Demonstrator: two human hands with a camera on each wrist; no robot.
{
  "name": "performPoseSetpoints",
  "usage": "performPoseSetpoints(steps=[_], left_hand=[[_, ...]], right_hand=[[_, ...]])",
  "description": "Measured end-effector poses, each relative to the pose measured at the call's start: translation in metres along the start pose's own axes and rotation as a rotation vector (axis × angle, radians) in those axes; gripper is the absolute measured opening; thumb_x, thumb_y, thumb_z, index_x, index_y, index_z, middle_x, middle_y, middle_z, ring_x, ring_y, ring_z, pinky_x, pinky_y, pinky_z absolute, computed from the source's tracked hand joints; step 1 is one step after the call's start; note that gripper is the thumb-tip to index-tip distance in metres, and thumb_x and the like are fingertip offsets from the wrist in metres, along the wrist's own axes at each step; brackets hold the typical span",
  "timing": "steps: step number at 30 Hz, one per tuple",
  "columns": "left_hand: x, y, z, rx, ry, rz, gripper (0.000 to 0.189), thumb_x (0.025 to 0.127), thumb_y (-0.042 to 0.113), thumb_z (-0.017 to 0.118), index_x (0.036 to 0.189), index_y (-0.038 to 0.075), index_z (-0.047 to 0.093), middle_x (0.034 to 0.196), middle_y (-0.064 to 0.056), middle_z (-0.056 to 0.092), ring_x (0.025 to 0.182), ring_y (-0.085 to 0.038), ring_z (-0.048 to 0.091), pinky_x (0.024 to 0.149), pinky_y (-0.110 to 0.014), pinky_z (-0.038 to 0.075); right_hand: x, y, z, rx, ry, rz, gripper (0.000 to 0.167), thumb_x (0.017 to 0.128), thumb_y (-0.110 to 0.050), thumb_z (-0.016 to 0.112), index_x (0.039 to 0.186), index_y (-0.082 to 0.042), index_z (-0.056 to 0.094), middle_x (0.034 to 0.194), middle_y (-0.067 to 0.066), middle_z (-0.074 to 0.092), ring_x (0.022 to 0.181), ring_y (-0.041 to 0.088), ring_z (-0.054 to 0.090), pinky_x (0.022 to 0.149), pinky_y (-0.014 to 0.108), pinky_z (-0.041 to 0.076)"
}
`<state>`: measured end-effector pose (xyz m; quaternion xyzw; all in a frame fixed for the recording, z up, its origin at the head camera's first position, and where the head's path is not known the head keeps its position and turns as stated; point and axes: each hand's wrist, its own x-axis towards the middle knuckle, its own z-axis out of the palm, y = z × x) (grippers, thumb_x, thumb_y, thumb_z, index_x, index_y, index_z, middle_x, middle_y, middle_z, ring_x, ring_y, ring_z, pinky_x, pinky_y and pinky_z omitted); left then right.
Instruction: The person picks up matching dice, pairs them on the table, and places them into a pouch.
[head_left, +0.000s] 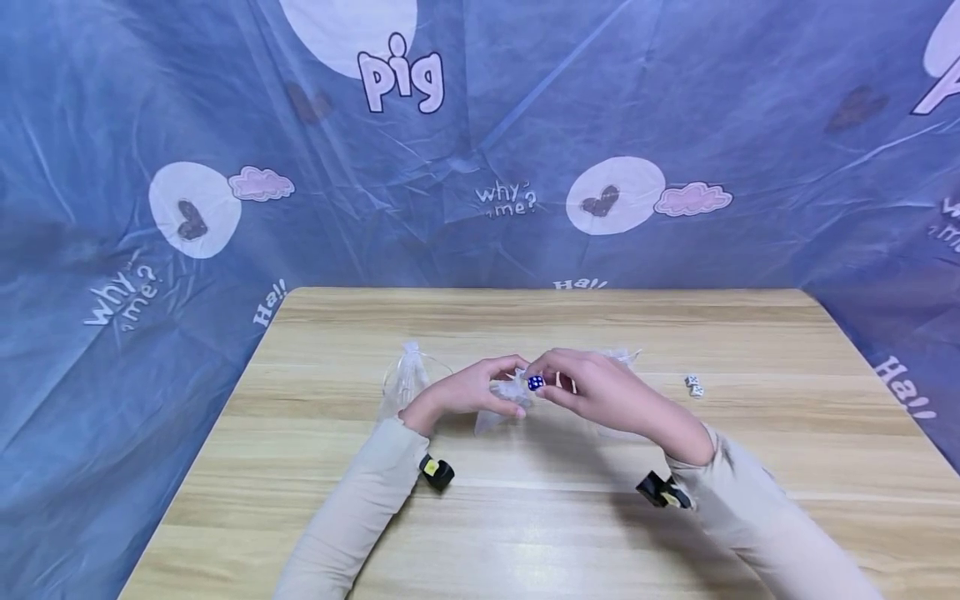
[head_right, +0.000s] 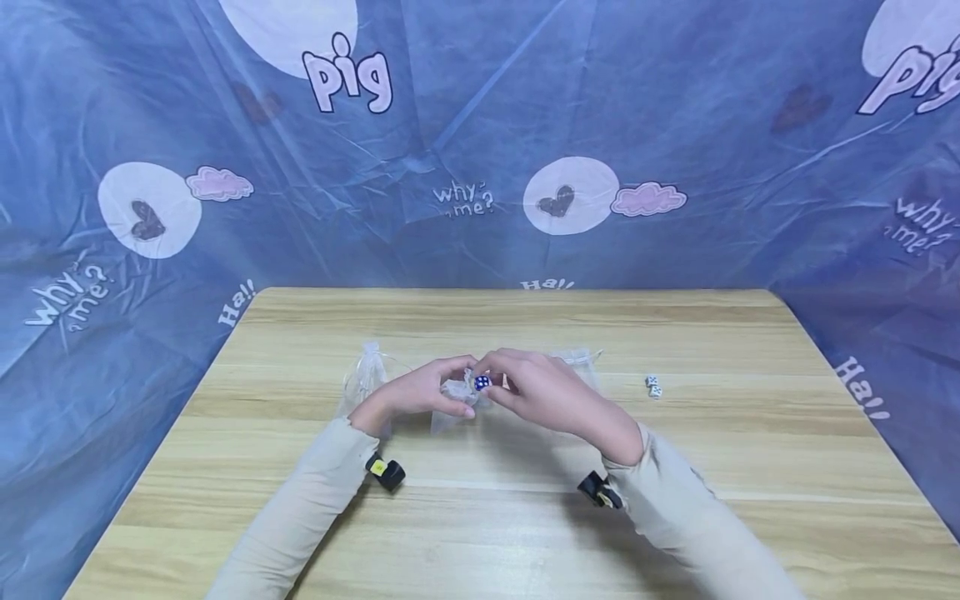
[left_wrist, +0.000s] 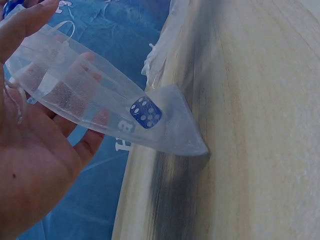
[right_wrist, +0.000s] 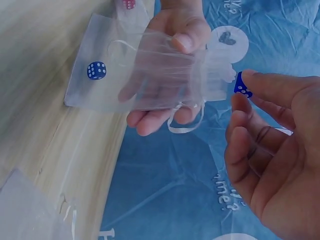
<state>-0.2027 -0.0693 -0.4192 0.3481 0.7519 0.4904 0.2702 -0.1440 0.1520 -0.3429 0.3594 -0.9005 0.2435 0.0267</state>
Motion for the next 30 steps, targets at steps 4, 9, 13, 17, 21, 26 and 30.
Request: performPoseSetpoints(steps=[4,9,13,17,21,26,30], left_hand=[[0.0,0.0,0.0,0.0,-0.007,-0.002,0.05,0.082,0.014,0.073,0.127,0.01,0.052,0.115,-0.011,0.062,0.1,-0.016,0.059,0.083,-0.029,0.051],[0.001,-0.001,0.001,0.014,-0.001,0.002,0.051,0.082,0.015,0.073,0.128,0.008,0.052,0.118,-0.011,0.061,0.102,-0.015,0.059,0.085,-0.028,0.05],[0.0,-0.001,0.0,0.024,0.01,0.003,0.049,0.082,0.015,0.073,0.126,0.008,0.053,0.116,-0.01,0.062,0.099,-0.014,0.059,0.083,-0.027,0.05],[0.0,-0.001,0.0,0.031,0.018,0.005,0.045,0.082,0.015,0.073,0.123,0.009,0.054,0.11,-0.009,0.063,0.093,-0.013,0.058,0.081,-0.027,0.05],[0.0,-0.002,0.001,0.034,0.028,0.008,0.043,0.081,0.016,0.074,0.119,0.009,0.055,0.104,-0.008,0.063,0.087,-0.012,0.057,0.08,-0.026,0.049],[-0.001,-0.003,0.001,0.014,0.031,-0.004,0.044,0.081,0.016,0.073,0.121,0.011,0.055,0.103,-0.006,0.06,0.087,-0.013,0.056,0.08,-0.027,0.05],[-0.001,-0.004,0.001,-0.001,0.021,0.002,0.047,0.082,0.013,0.073,0.125,0.011,0.055,0.105,-0.006,0.06,0.089,-0.013,0.056,0.081,-0.028,0.05]], right_hand=[[0.007,0.002,0.004,-0.012,-0.008,0.002,0.019,0.092,-0.023,0.065,0.111,-0.02,0.067,0.083,-0.011,0.065,0.068,0.0,0.052,0.057,0.019,0.044],[0.011,0.004,0.006,-0.016,-0.029,0.012,0.02,0.092,-0.025,0.065,0.111,-0.021,0.067,0.082,-0.009,0.065,0.063,-0.001,0.048,0.053,0.019,0.04],[0.012,0.005,0.006,-0.016,-0.036,0.01,0.02,0.092,-0.025,0.065,0.111,-0.021,0.067,0.082,-0.01,0.064,0.061,-0.001,0.046,0.052,0.019,0.04],[0.012,0.006,0.007,-0.007,-0.039,0.01,0.021,0.092,-0.023,0.065,0.112,-0.019,0.068,0.082,-0.009,0.065,0.063,0.0,0.049,0.053,0.019,0.041],[0.01,0.008,0.008,-0.002,-0.033,0.014,0.023,0.091,-0.022,0.066,0.114,-0.017,0.067,0.087,-0.007,0.069,0.071,0.002,0.058,0.059,0.02,0.046],[0.006,0.011,0.01,0.011,-0.008,0.042,0.023,0.091,-0.022,0.066,0.113,-0.017,0.067,0.084,-0.008,0.068,0.071,0.002,0.058,0.06,0.02,0.047],[0.004,0.015,0.012,0.021,0.01,0.056,0.021,0.092,-0.022,0.065,0.112,-0.017,0.067,0.083,-0.009,0.066,0.07,0.001,0.056,0.06,0.02,0.045]])
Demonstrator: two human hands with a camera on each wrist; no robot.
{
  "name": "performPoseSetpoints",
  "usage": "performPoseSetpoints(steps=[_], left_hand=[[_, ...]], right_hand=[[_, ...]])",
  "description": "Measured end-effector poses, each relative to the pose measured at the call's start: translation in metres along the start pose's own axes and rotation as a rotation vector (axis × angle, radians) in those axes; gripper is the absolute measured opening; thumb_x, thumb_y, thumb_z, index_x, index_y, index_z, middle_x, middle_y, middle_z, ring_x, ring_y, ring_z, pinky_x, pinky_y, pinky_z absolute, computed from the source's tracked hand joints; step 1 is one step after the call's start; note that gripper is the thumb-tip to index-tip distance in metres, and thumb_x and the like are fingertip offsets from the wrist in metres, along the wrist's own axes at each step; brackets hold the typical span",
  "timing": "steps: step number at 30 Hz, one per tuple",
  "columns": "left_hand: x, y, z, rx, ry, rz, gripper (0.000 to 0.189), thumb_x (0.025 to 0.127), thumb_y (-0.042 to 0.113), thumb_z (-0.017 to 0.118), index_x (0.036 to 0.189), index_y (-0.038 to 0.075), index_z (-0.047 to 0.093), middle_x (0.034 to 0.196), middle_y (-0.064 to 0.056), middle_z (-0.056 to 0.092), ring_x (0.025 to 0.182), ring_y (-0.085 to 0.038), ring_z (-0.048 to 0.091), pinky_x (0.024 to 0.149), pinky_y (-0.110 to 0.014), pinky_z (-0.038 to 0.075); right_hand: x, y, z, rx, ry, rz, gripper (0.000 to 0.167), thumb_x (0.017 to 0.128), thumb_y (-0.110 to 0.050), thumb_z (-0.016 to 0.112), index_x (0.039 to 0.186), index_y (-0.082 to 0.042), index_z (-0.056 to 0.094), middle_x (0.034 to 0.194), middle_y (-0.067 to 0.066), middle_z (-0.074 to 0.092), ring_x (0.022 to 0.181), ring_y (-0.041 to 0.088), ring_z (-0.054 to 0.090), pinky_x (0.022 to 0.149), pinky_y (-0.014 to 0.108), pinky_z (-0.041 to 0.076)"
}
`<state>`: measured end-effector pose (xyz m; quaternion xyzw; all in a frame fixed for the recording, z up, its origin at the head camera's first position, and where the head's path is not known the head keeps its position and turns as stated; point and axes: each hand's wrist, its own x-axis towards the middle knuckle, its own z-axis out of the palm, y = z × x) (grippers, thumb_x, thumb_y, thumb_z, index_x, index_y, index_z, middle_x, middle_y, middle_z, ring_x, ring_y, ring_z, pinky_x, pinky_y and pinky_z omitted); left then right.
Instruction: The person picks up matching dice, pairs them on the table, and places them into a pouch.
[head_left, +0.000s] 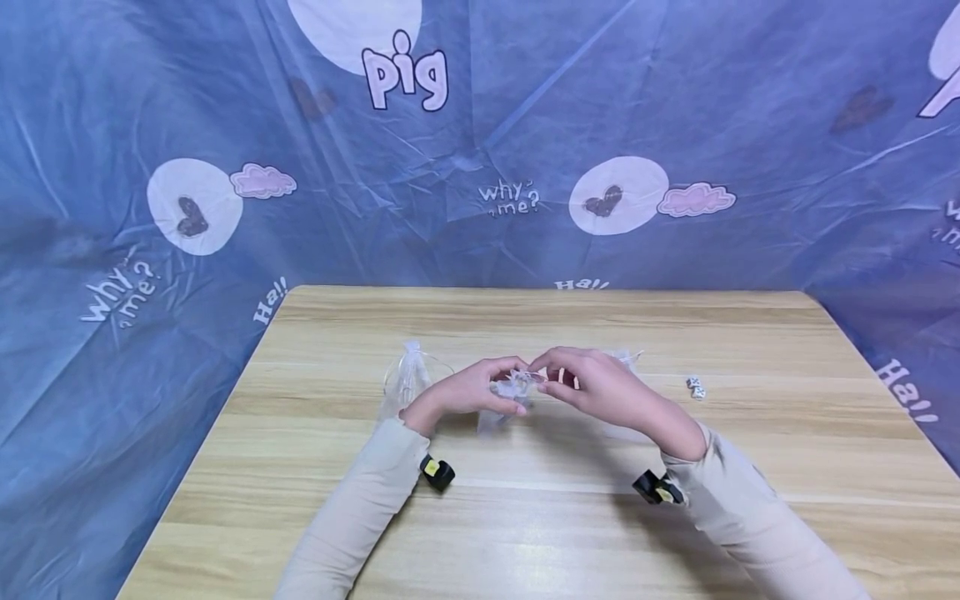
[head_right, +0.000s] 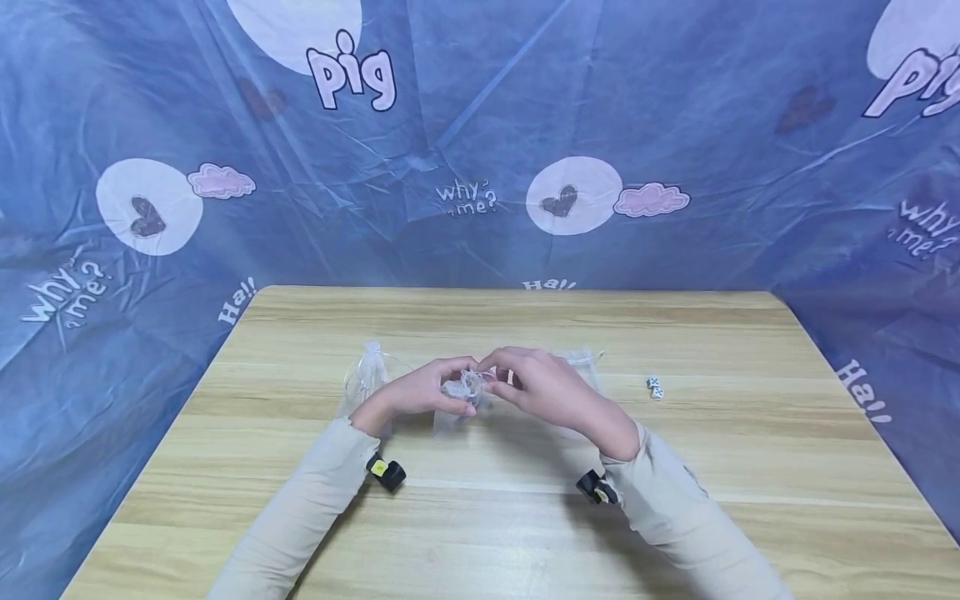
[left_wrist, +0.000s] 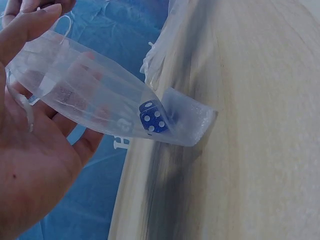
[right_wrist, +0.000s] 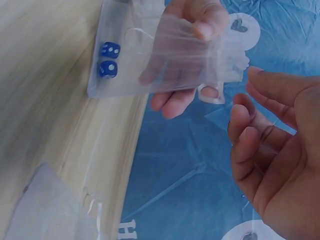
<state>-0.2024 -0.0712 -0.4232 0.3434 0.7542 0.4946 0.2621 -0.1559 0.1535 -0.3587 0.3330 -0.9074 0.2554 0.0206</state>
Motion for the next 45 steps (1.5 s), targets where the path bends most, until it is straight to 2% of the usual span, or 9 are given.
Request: performPoseSetpoints(steps=[3,6,12,19,26,30,40,43,45], left_hand=[[0.0,0.001,0.0,-0.002,-0.005,0.004,0.047,0.082,0.012,0.073,0.125,0.009,0.054,0.105,-0.007,0.06,0.088,-0.013,0.056,0.08,-0.028,0.05],[-0.001,0.001,-0.001,0.002,-0.01,0.005,0.048,0.082,0.012,0.072,0.126,0.009,0.054,0.105,-0.008,0.06,0.087,-0.012,0.055,0.079,-0.027,0.05],[0.0,0.001,0.0,-0.005,-0.022,-0.009,0.049,0.082,0.014,0.072,0.127,0.006,0.053,0.106,-0.01,0.061,0.087,-0.012,0.057,0.079,-0.027,0.051],[-0.001,0.001,0.001,-0.032,-0.041,0.005,0.062,0.083,0.011,0.07,0.14,0.004,0.046,0.122,-0.021,0.061,0.094,-0.009,0.058,0.087,-0.026,0.049],[-0.002,0.001,0.001,-0.041,-0.047,-0.004,0.057,0.083,0.01,0.07,0.136,0.003,0.049,0.11,-0.02,0.064,0.086,-0.009,0.059,0.081,-0.026,0.051],[-0.002,0.001,0.001,-0.037,-0.047,-0.001,0.057,0.083,0.011,0.07,0.134,0.002,0.049,0.111,-0.019,0.063,0.088,-0.01,0.059,0.083,-0.027,0.051],[-0.014,-0.002,-0.009,0.08,0.049,-0.001,0.055,0.082,0.015,0.073,0.133,0.009,0.053,0.128,-0.01,0.059,0.108,-0.017,0.057,0.096,-0.031,0.047],[-0.021,-0.003,-0.012,0.113,0.103,-0.006,0.048,0.083,0.018,0.073,0.128,0.01,0.057,0.125,-0.007,0.061,0.11,-0.017,0.056,0.097,-0.031,0.046],[-0.026,-0.003,-0.013,0.112,0.148,-0.023,0.043,0.083,0.019,0.074,0.123,0.01,0.061,0.118,-0.007,0.064,0.105,-0.017,0.058,0.095,-0.031,0.047]], right_hand=[[-0.001,0.003,0.002,-0.005,0.017,-0.005,0.021,0.091,-0.021,0.066,0.112,-0.018,0.067,0.084,-0.008,0.065,0.073,0.003,0.056,0.061,0.021,0.045],[0.0,0.006,0.005,-0.023,0.045,-0.016,0.022,0.089,-0.02,0.068,0.112,-0.018,0.067,0.091,-0.004,0.065,0.08,0.01,0.059,0.065,0.024,0.047],[0.003,0.009,0.013,-0.02,0.098,-0.048,0.025,0.083,-0.014,0.074,0.108,-0.017,0.07,0.099,-0.001,0.063,0.097,0.018,0.056,0.08,0.036,0.048],[0.009,0.012,0.021,0.005,0.072,-0.053,0.029,0.081,-0.01,0.074,0.11,-0.015,0.071,0.099,0.004,0.057,0.094,0.017,0.043,0.082,0.035,0.04],[0.011,0.012,0.024,0.042,0.061,-0.06,0.025,0.08,-0.008,0.074,0.105,-0.013,0.072,0.098,0.003,0.056,0.091,0.016,0.041,0.081,0.033,0.038],[0.01,0.011,0.025,0.053,0.046,-0.055,0.022,0.081,-0.006,0.073,0.102,-0.01,0.071,0.098,0.0,0.056,0.093,0.016,0.041,0.082,0.034,0.04],[0.006,0.012,0.024,0.084,-0.002,-0.005,0.018,0.084,-0.008,0.07,0.101,-0.01,0.066,0.104,0.002,0.059,0.102,0.021,0.049,0.09,0.043,0.045],[0.004,0.014,0.024,0.097,-0.005,0.008,0.016,0.085,-0.009,0.069,0.101,-0.01,0.064,0.103,0.002,0.063,0.103,0.023,0.054,0.092,0.045,0.047],[0.004,0.015,0.024,0.11,-0.01,0.013,0.014,0.087,-0.01,0.068,0.1,-0.011,0.064,0.101,0.001,0.065,0.1,0.021,0.058,0.091,0.045,0.049]])
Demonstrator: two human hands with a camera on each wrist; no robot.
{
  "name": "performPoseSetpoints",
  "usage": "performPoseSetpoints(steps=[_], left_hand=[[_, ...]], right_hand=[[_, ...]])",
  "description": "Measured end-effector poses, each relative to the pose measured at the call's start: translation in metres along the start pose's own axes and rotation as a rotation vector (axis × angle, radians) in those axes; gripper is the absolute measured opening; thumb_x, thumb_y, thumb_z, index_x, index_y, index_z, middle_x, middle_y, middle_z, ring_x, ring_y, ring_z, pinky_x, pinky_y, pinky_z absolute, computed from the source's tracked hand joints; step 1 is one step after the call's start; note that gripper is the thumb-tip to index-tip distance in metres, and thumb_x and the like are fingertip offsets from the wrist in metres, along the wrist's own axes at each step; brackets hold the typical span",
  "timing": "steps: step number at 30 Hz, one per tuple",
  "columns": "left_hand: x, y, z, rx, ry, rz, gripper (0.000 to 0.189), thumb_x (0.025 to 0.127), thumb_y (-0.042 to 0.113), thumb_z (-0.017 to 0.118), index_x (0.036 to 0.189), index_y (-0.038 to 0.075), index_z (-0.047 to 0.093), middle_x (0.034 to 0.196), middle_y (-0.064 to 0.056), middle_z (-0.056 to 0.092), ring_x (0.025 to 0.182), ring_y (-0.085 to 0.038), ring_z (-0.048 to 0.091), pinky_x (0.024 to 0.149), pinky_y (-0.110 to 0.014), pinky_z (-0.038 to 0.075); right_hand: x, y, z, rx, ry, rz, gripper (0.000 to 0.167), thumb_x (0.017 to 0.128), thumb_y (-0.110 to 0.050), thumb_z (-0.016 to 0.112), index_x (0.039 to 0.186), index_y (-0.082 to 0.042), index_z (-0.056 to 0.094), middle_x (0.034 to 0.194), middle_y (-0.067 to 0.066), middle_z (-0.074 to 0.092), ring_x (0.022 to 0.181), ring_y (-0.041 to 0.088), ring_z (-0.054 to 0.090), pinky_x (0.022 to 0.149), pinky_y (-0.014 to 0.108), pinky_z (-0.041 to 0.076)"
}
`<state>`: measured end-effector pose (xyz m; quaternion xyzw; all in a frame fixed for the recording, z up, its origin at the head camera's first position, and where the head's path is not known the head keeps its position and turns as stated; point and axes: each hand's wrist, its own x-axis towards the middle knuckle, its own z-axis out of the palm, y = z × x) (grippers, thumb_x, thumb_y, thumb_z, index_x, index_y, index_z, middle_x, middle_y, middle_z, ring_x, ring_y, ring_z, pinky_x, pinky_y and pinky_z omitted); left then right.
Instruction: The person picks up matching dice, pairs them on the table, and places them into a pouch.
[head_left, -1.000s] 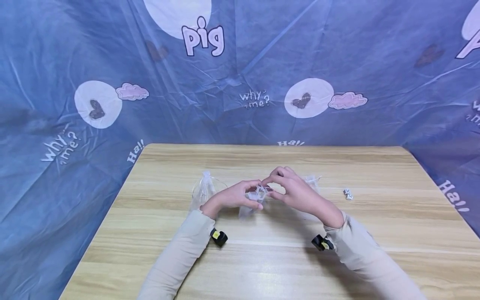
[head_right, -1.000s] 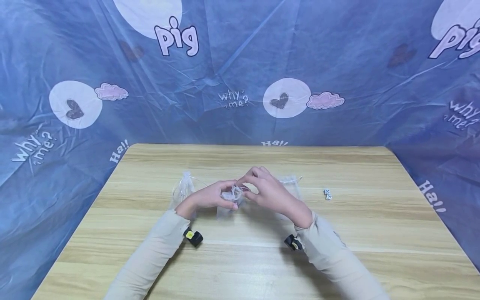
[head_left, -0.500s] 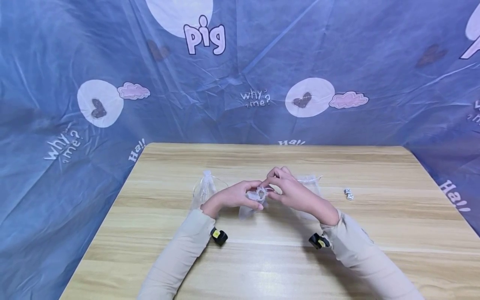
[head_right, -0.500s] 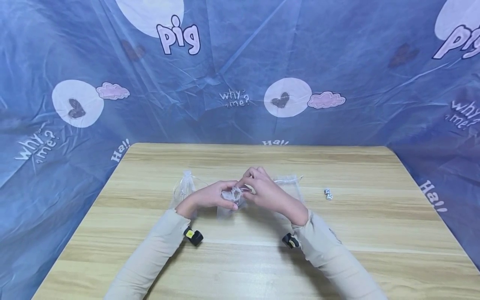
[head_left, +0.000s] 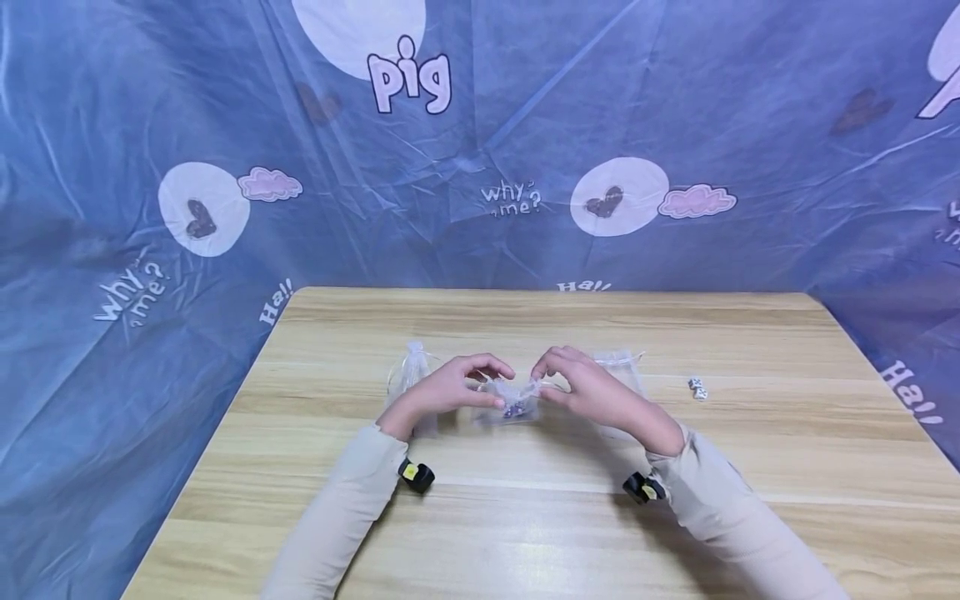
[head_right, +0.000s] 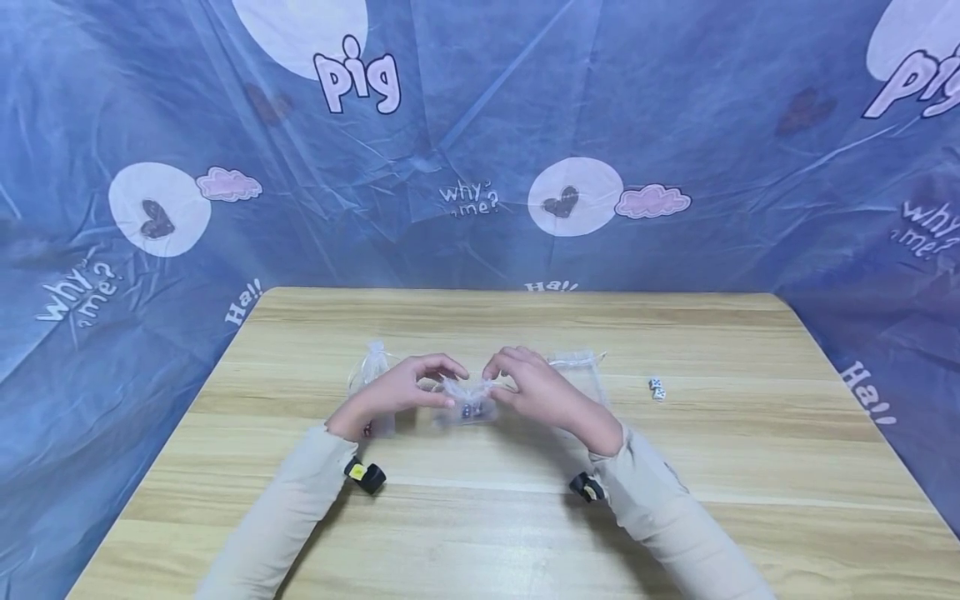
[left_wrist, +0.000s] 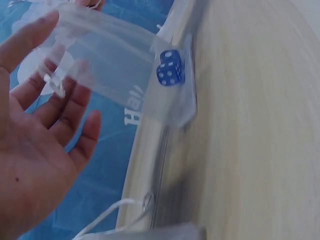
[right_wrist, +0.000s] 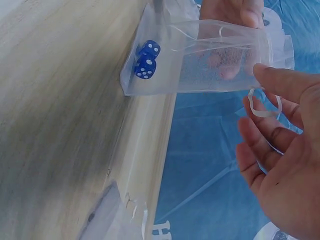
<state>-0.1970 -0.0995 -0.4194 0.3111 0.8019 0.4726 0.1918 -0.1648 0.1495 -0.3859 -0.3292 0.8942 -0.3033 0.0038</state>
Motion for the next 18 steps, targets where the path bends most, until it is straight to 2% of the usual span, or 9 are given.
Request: performPoseSetpoints(steps=[6,12,15,18], left_hand=[[-0.008,-0.003,-0.004,-0.044,0.118,-0.079,0.025,0.084,0.022,0.073,0.105,0.01,0.07,0.096,-0.004,0.068,0.084,-0.012,0.057,0.076,-0.024,0.049],[-0.013,-0.005,-0.009,-0.011,0.207,-0.041,0.014,0.086,0.022,0.072,0.094,0.011,0.076,0.085,0.001,0.068,0.07,-0.01,0.05,0.062,-0.02,0.041],[-0.017,-0.006,-0.012,-0.008,0.252,-0.032,0.011,0.085,0.019,0.072,0.093,0.011,0.077,0.083,0.001,0.068,0.067,-0.009,0.048,0.059,-0.02,0.039],[-0.02,-0.008,-0.015,-0.017,0.275,-0.034,0.011,0.085,0.017,0.072,0.092,0.01,0.077,0.084,-0.001,0.068,0.067,-0.009,0.049,0.058,-0.019,0.041]], right_hand=[[-0.001,0.003,-0.001,0.042,-0.016,0.027,0.01,0.09,-0.01,0.065,0.1,-0.011,0.066,0.091,-0.003,0.07,0.087,0.013,0.064,0.087,0.04,0.05],[-0.006,0.006,-0.004,0.072,0.03,0.053,0.012,0.089,-0.01,0.066,0.1,-0.008,0.071,0.094,0.002,0.073,0.082,0.014,0.066,0.075,0.028,0.054],[-0.008,0.008,-0.005,0.086,0.06,0.049,0.01,0.088,-0.007,0.066,0.095,-0.008,0.072,0.093,0.005,0.073,0.077,0.017,0.066,0.068,0.023,0.053],[-0.01,0.01,-0.007,0.093,0.074,0.039,0.009,0.088,-0.006,0.066,0.094,-0.007,0.072,0.091,0.005,0.073,0.073,0.014,0.064,0.064,0.022,0.051]])
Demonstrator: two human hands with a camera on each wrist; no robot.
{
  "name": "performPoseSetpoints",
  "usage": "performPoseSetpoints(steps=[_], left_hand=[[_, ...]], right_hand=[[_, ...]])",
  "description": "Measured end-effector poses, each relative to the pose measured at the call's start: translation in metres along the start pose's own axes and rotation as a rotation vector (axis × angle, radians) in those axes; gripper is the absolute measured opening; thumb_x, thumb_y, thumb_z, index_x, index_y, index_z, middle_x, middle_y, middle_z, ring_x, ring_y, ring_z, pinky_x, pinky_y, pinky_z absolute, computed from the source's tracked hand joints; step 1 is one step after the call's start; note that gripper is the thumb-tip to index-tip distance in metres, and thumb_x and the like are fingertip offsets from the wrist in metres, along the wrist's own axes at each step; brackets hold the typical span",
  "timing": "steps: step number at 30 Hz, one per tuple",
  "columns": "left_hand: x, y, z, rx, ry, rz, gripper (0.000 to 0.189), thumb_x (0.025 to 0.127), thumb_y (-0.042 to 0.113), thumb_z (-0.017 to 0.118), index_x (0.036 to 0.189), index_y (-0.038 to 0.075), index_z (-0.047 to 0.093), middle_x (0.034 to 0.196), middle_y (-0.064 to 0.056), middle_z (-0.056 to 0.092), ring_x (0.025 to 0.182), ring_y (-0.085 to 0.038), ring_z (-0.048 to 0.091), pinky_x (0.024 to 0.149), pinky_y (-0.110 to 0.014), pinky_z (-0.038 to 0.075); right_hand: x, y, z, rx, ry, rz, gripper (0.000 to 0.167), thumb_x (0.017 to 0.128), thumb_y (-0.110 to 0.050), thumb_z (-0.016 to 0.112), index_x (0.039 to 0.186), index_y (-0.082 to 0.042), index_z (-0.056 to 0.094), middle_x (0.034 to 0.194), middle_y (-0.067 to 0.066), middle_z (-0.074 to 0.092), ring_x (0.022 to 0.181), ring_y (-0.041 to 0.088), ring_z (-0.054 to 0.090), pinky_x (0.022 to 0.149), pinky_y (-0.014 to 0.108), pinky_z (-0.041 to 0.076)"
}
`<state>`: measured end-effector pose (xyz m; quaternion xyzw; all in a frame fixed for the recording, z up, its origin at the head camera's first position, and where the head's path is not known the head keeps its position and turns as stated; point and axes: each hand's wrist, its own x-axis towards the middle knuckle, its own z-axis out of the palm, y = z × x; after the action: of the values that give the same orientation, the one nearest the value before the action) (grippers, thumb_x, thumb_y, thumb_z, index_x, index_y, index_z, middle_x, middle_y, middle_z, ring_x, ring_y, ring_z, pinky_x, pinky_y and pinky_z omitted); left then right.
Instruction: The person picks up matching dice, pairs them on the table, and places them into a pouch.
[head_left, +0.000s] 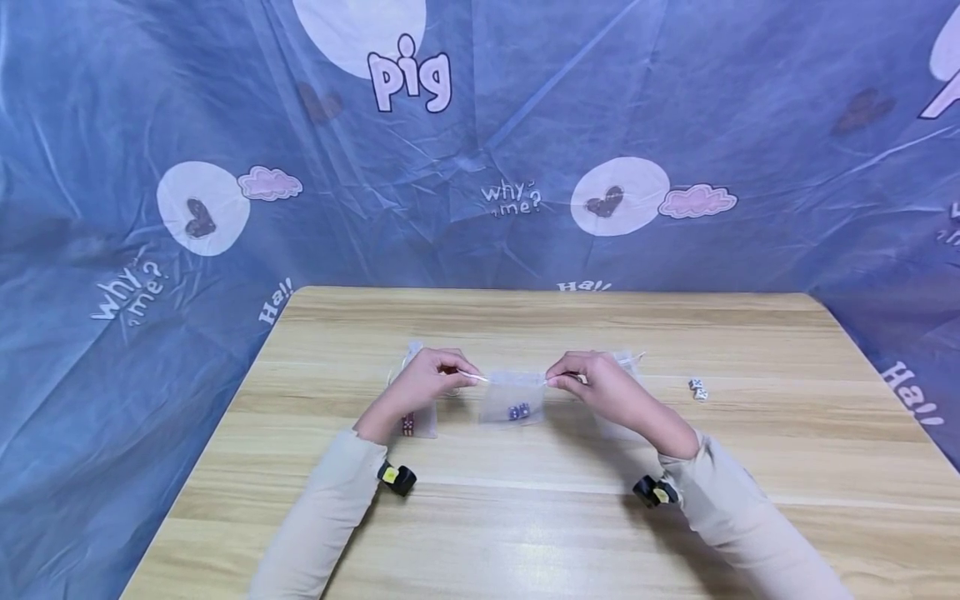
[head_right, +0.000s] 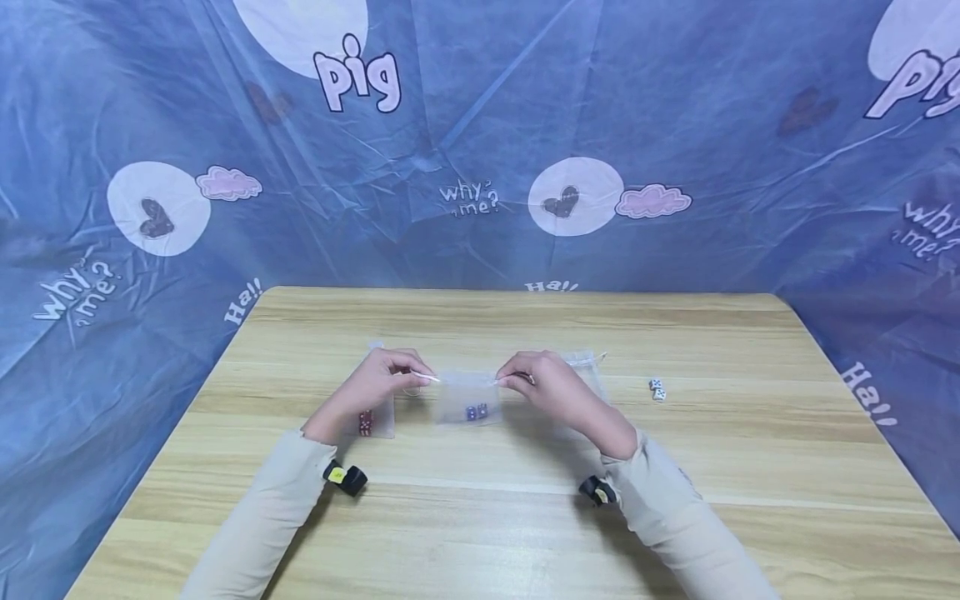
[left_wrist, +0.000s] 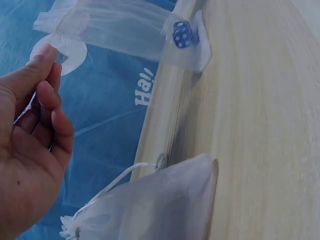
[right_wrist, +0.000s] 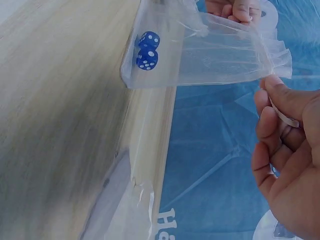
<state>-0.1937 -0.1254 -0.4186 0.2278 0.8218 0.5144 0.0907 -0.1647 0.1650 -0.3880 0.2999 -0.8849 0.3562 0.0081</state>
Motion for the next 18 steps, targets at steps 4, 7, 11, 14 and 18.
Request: performPoseSetpoints(steps=[4,7,11,14,18], left_hand=[[-0.003,-0.001,-0.005,-0.007,0.019,0.01,0.013,0.086,0.017,0.072,0.093,0.007,0.076,0.087,-0.005,0.069,0.068,-0.01,0.051,0.059,-0.019,0.043],[-0.005,-0.002,-0.009,0.002,0.036,0.016,0.012,0.085,0.017,0.072,0.091,0.007,0.077,0.086,-0.005,0.069,0.068,-0.011,0.052,0.06,-0.02,0.043],[-0.008,-0.003,-0.014,0.036,0.058,-0.003,0.015,0.085,0.018,0.073,0.091,0.005,0.077,0.085,-0.002,0.07,0.068,-0.012,0.051,0.06,-0.021,0.041],[-0.011,-0.003,-0.019,0.052,0.076,-0.027,0.017,0.085,0.018,0.073,0.092,0.003,0.076,0.085,-0.001,0.071,0.068,-0.015,0.051,0.061,-0.022,0.041],[-0.012,-0.003,-0.022,0.054,0.082,-0.046,0.017,0.085,0.019,0.073,0.092,0.003,0.076,0.086,-0.001,0.071,0.069,-0.016,0.051,0.062,-0.022,0.041]], right_hand=[[-0.003,0.004,-0.003,-0.028,0.027,-0.021,0.007,0.089,-0.006,0.065,0.093,-0.006,0.071,0.09,0.003,0.072,0.073,0.004,0.06,0.064,0.022,0.051],[-0.006,0.007,-0.006,-0.062,0.042,-0.023,0.006,0.089,-0.006,0.065,0.092,-0.006,0.071,0.089,0.001,0.072,0.074,0.003,0.059,0.065,0.023,0.051],[-0.01,0.012,-0.012,-0.097,0.041,-0.006,0.005,0.09,-0.008,0.065,0.091,-0.009,0.07,0.087,-0.002,0.071,0.073,0.002,0.057,0.065,0.022,0.05],[-0.014,0.016,-0.015,-0.101,0.037,0.011,0.005,0.09,-0.009,0.065,0.09,-0.009,0.07,0.087,-0.002,0.07,0.07,0.0,0.053,0.062,0.021,0.048],[-0.017,0.02,-0.016,-0.085,0.025,0.026,0.005,0.09,-0.007,0.064,0.089,-0.007,0.069,0.086,0.0,0.07,0.067,-0.001,0.048,0.059,0.02,0.045]])
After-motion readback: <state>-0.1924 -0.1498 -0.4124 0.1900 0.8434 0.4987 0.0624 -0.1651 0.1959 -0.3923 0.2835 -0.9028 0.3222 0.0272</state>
